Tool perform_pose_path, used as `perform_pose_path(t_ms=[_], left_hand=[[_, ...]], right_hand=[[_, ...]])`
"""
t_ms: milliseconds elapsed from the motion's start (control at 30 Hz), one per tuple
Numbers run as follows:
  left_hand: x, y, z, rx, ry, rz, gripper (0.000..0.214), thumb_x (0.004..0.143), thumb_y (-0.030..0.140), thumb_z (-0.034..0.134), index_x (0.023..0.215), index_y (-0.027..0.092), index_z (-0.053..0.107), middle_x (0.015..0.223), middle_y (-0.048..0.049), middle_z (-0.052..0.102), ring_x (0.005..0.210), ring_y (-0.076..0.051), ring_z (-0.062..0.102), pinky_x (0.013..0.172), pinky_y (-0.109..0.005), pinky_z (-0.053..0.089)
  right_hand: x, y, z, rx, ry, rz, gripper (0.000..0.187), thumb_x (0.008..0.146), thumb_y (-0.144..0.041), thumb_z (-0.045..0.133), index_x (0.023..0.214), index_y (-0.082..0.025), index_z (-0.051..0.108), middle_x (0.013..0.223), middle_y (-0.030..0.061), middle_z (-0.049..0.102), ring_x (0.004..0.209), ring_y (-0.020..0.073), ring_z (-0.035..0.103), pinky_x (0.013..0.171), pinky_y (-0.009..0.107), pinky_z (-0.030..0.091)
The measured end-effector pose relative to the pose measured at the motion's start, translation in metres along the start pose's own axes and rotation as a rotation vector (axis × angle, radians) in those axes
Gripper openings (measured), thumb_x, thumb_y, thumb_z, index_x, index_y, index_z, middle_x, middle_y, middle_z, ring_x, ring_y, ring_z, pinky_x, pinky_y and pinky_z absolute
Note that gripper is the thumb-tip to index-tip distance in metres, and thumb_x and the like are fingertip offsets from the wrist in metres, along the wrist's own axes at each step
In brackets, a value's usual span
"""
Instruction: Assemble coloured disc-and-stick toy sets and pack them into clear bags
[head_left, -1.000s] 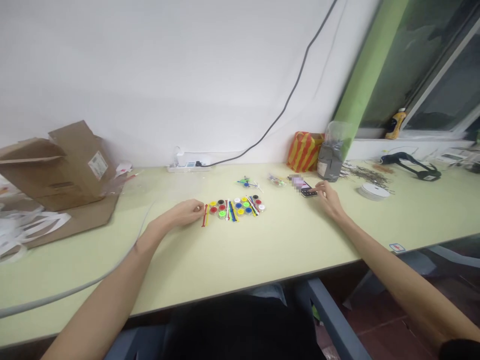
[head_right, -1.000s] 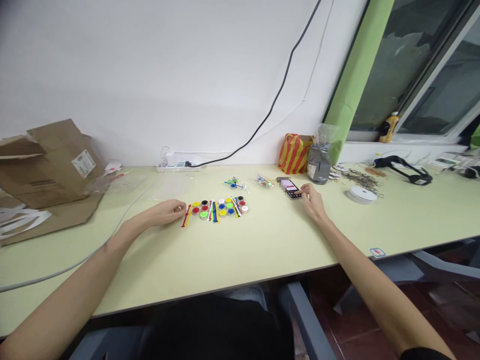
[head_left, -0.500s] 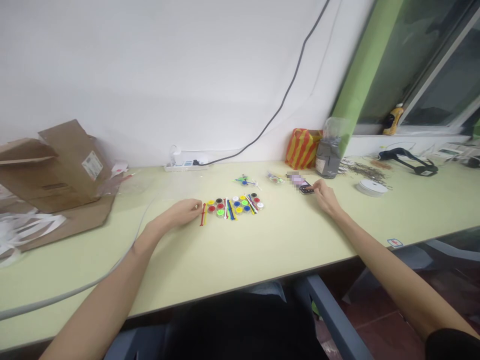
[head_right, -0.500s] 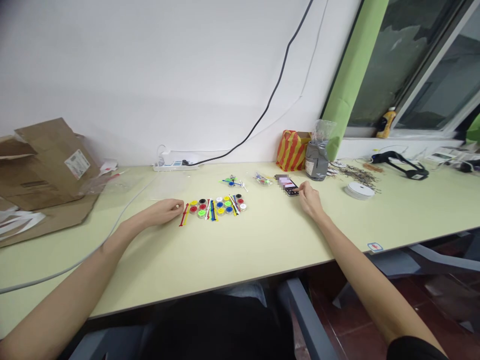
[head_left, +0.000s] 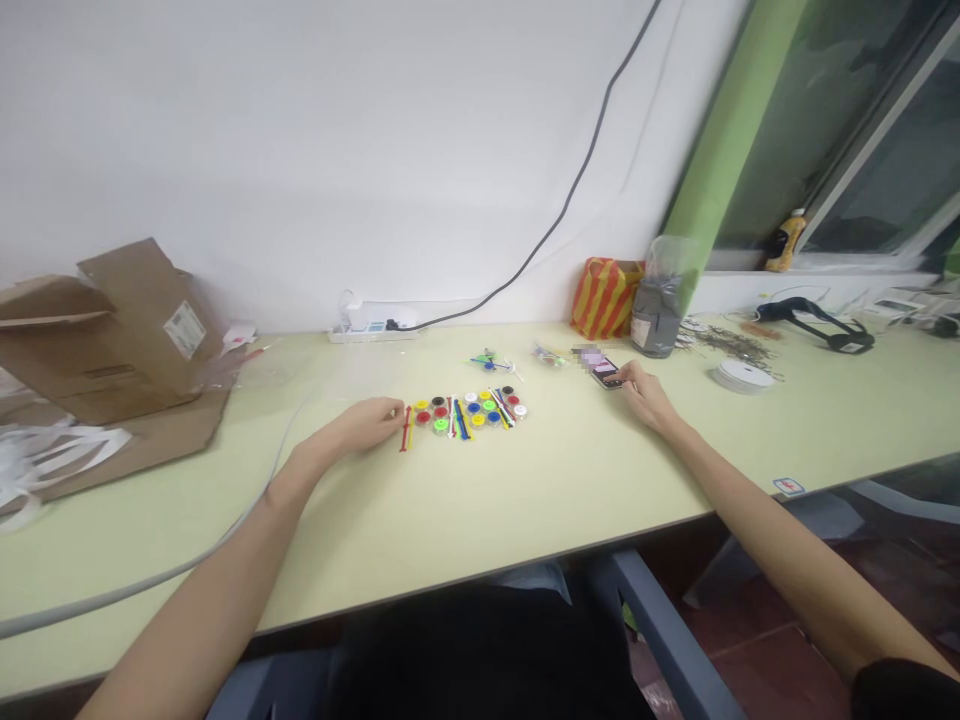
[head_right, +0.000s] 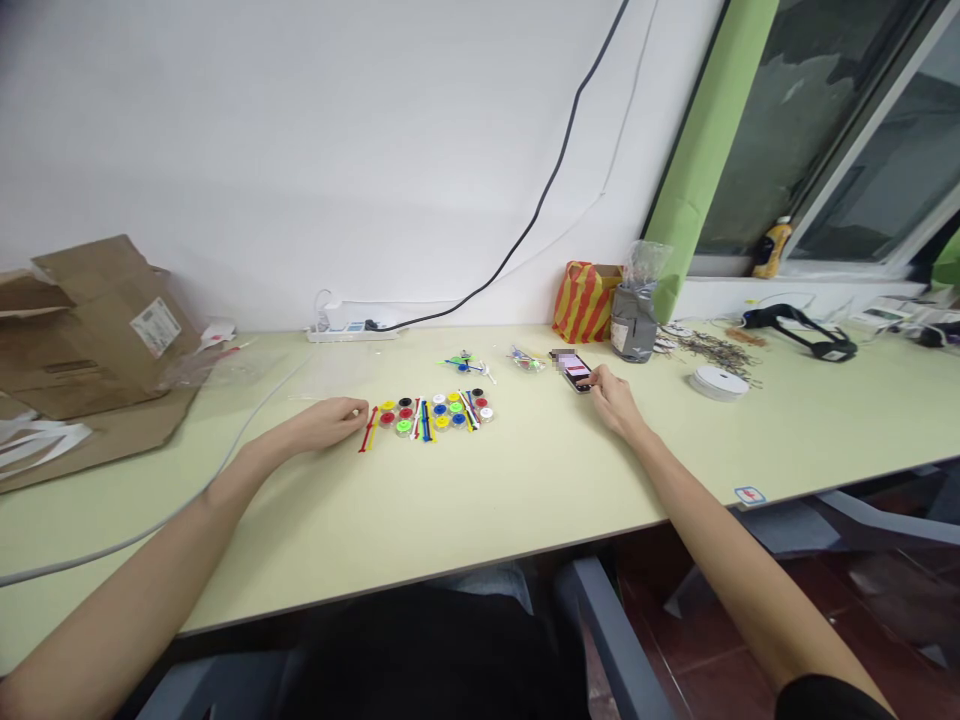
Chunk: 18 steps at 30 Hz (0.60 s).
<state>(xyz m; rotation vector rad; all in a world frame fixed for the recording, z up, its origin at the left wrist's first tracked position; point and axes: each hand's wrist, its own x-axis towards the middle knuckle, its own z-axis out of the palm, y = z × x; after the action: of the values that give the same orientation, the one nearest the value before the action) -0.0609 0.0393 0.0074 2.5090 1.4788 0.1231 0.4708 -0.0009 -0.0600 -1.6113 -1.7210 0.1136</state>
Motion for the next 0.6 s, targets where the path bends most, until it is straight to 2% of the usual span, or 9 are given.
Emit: perform_pose_path(t_ms=[200, 267, 333, 400, 467, 533, 600], left_hand=[[0.000, -0.001, 0.000, -0.007, 0.001, 0.008, 0.029, 0.089, 0.039, 0.039, 0.067, 0.021, 0.043, 0.069, -0.0040, 0.058, 0.061, -0.019, 0.049, 0.060, -0.031, 0.031], [0.000, -0.001, 0.000, -0.016, 0.005, 0.007, 0.028, 0.088, 0.038, 0.039, 0.066, 0.021, 0.043, 0.068, -0.0040, 0.058, 0.061, -0.019, 0.049, 0.060, -0.031, 0.030], [0.001, 0.000, 0.000, -0.022, 0.007, 0.002, 0.028, 0.087, 0.038, 0.040, 0.065, 0.021, 0.044, 0.068, -0.0042, 0.059, 0.061, -0.019, 0.049, 0.059, -0.031, 0.030], [0.001, 0.000, 0.000, -0.025, 0.009, 0.001, 0.027, 0.086, 0.037, 0.041, 0.065, 0.021, 0.045, 0.068, -0.0045, 0.059, 0.061, -0.019, 0.049, 0.059, -0.031, 0.031], [0.001, 0.000, -0.001, -0.026, 0.009, 0.004, 0.026, 0.086, 0.037, 0.041, 0.066, 0.021, 0.046, 0.068, -0.0045, 0.059, 0.061, -0.019, 0.049, 0.060, -0.031, 0.031], [0.000, 0.001, -0.001, -0.025, 0.009, 0.004, 0.027, 0.086, 0.037, 0.041, 0.066, 0.021, 0.045, 0.068, -0.0044, 0.059, 0.062, -0.019, 0.050, 0.060, -0.031, 0.031], [0.000, 0.001, -0.001, -0.024, 0.008, 0.003, 0.027, 0.087, 0.037, 0.040, 0.066, 0.021, 0.045, 0.068, -0.0043, 0.059, 0.062, -0.019, 0.050, 0.060, -0.031, 0.031]], right_hand=[[0.000, -0.006, -0.001, 0.008, -0.019, -0.012, 0.020, 0.079, -0.019, 0.041, 0.097, -0.025, 0.047, 0.110, 0.0115, 0.075, 0.103, 0.0282, 0.064, 0.092, 0.043, 0.047], [-0.002, -0.007, -0.003, 0.051, 0.012, -0.004, 0.021, 0.080, -0.020, 0.040, 0.098, -0.024, 0.048, 0.110, 0.0119, 0.075, 0.103, 0.0280, 0.064, 0.090, 0.043, 0.047], [-0.004, -0.006, -0.005, 0.109, 0.129, 0.029, 0.024, 0.082, -0.021, 0.038, 0.103, -0.024, 0.047, 0.110, 0.0124, 0.074, 0.097, 0.0267, 0.064, 0.087, 0.042, 0.048], [-0.006, -0.001, -0.007, 0.149, 0.303, 0.096, 0.028, 0.083, -0.022, 0.035, 0.110, -0.022, 0.045, 0.108, 0.0134, 0.073, 0.077, 0.0232, 0.062, 0.077, 0.039, 0.048], [-0.007, 0.006, -0.008, 0.170, 0.438, 0.175, 0.031, 0.085, -0.025, 0.033, 0.114, -0.020, 0.042, 0.105, 0.0141, 0.073, 0.057, 0.0182, 0.049, 0.064, 0.035, 0.044], [-0.007, 0.012, -0.008, 0.191, 0.494, 0.229, 0.030, 0.086, -0.027, 0.034, 0.114, -0.020, 0.041, 0.103, 0.0142, 0.074, 0.048, 0.0154, 0.037, 0.056, 0.033, 0.038], [-0.007, 0.015, -0.008, 0.204, 0.506, 0.250, 0.029, 0.086, -0.029, 0.035, 0.113, -0.020, 0.041, 0.102, 0.0139, 0.074, 0.047, 0.0152, 0.035, 0.054, 0.033, 0.036]])
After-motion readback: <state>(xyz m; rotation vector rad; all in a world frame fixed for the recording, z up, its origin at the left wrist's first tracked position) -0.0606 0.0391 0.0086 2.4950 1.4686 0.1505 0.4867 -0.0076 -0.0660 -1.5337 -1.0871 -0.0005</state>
